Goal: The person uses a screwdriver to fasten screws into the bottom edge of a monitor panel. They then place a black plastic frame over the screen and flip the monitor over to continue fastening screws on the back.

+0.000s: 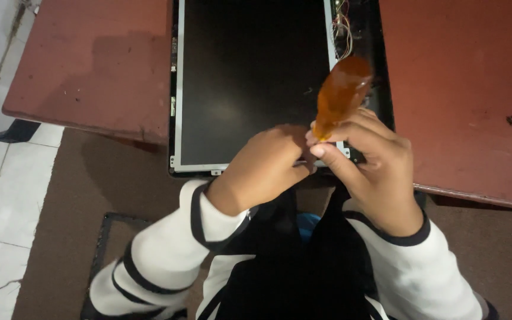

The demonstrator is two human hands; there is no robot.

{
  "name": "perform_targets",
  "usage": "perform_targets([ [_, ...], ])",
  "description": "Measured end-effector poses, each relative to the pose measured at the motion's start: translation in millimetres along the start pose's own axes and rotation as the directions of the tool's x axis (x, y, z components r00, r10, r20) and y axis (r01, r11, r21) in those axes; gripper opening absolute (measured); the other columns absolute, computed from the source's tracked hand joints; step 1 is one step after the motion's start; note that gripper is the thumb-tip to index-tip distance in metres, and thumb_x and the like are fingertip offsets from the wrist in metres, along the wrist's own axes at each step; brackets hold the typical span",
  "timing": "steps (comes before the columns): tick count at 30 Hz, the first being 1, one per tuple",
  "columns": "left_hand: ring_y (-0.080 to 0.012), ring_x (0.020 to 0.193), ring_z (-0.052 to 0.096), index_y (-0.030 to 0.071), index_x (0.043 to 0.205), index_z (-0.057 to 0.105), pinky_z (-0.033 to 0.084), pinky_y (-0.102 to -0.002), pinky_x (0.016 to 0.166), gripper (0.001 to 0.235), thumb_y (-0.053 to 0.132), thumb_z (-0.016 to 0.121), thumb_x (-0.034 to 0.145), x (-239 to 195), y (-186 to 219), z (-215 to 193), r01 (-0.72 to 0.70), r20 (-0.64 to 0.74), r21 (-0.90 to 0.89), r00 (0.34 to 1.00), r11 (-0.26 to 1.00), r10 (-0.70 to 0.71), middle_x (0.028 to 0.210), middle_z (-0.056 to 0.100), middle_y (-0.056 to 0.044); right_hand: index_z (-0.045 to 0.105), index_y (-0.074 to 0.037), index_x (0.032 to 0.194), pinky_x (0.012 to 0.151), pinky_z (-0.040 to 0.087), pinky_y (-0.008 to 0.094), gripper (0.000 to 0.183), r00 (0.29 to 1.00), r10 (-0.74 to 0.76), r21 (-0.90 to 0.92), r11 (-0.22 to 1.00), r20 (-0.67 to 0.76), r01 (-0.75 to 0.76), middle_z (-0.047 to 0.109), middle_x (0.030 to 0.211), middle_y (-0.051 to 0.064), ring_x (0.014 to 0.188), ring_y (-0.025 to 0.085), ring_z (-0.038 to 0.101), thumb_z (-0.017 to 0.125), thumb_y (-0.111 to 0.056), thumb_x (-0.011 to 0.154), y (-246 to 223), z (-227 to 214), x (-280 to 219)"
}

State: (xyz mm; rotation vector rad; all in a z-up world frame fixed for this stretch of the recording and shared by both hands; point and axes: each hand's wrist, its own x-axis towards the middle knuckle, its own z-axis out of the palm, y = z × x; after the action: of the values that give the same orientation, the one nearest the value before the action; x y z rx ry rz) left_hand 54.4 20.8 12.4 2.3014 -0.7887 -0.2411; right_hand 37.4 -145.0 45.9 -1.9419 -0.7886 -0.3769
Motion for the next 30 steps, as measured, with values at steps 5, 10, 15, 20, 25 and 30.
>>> perform_targets([
  [5, -0.0187, 0.082, 0.071, 0.012, 0.088, 0.069, 0.051, -0.03, 0.071, 0.011, 0.022, 0.063, 0.09, -16.6, 0.4, 8.7, -0.034, -0.243, -0.234, 0.97, 0.972, -0.025, 0.089, 0.073, -0.001, 0.066, 0.0, 0.105, 0.09, 0.056, 0.031, 0.026, 0.991, 0.135, -0.027, 0.99, -0.022, -0.136, 0.071, 0.104, 0.01, 0.096, 0.021, 0.069, 0.071, -0.018, 0.086, -1.7, -0.2, -2.0],
  [10, -0.0259, 0.089, 0.07, 0.009, 0.105, 0.065, 0.053, -0.036, 0.079, 0.014, 0.01, 0.063, 0.091, -23.5, -6.4, 24.9, -0.113, -0.348, -0.258, 0.938, 0.959, 0.017, 0.099, 0.071, -0.007, 0.069, 0.002, 0.1, 0.096, 0.056, 0.035, 0.018, 0.993, 0.116, -0.008, 0.993, -0.01, -0.116, 0.072, 0.104, 0.013, 0.104, 0.026, 0.068, 0.057, -0.011, 0.095, -14.3, 0.1, 1.9],
  [15, -0.0222, 0.089, 0.07, 0.008, 0.096, 0.065, 0.053, -0.034, 0.079, 0.009, 0.015, 0.066, 0.09, -24.0, -3.4, 29.9, -0.112, -0.416, -0.302, 0.909, 0.947, -0.025, 0.094, 0.072, -0.003, 0.068, -0.001, 0.084, 0.076, 0.052, 0.027, 0.012, 0.99, 0.118, -0.053, 0.991, -0.082, -0.123, 0.067, 0.084, 0.009, 0.079, 0.018, 0.064, 0.077, -0.008, 0.085, -5.9, 5.2, 2.1],
  [20, -0.026, 0.099, 0.065, 0.004, 0.107, 0.066, 0.055, -0.036, 0.084, 0.02, 0.019, 0.055, 0.098, -24.4, -3.9, 36.4, -0.23, -0.463, -0.346, 0.885, 0.91, 0.048, 0.106, 0.067, -0.011, 0.067, -0.003, 0.117, 0.089, 0.057, 0.027, 0.029, 0.983, 0.147, -0.053, 0.988, 0.114, -0.142, 0.07, 0.118, 0.01, 0.106, 0.02, 0.071, 0.058, -0.017, 0.094, -14.8, -2.5, 2.6],
  [25, -0.0238, 0.095, 0.064, 0.005, 0.107, 0.063, 0.047, -0.04, 0.097, 0.015, 0.007, 0.06, 0.093, -21.1, -1.1, 45.8, -0.207, -0.501, -0.274, 0.864, 0.939, 0.045, 0.1, 0.068, -0.005, 0.074, -0.007, 0.09, 0.062, 0.052, 0.02, 0.011, 0.972, 0.224, -0.111, 0.966, -0.077, -0.232, 0.073, 0.08, 0.001, 0.07, 0.01, 0.068, 0.073, -0.017, 0.085, -1.8, 2.5, -8.3],
  [30, -0.0208, 0.095, 0.065, 0.008, 0.091, 0.066, 0.052, -0.032, 0.085, 0.003, 0.007, 0.066, 0.089, -19.7, 0.5, 49.1, -0.165, -0.598, -0.333, 0.798, 0.928, -0.073, 0.094, 0.068, -0.002, 0.065, -0.006, 0.078, 0.063, 0.045, 0.027, 0.024, 0.975, 0.142, -0.277, 0.943, -0.172, -0.186, 0.066, 0.075, 0.002, 0.068, 0.015, 0.062, 0.08, -0.024, 0.082, 2.6, 5.8, -9.0],
])
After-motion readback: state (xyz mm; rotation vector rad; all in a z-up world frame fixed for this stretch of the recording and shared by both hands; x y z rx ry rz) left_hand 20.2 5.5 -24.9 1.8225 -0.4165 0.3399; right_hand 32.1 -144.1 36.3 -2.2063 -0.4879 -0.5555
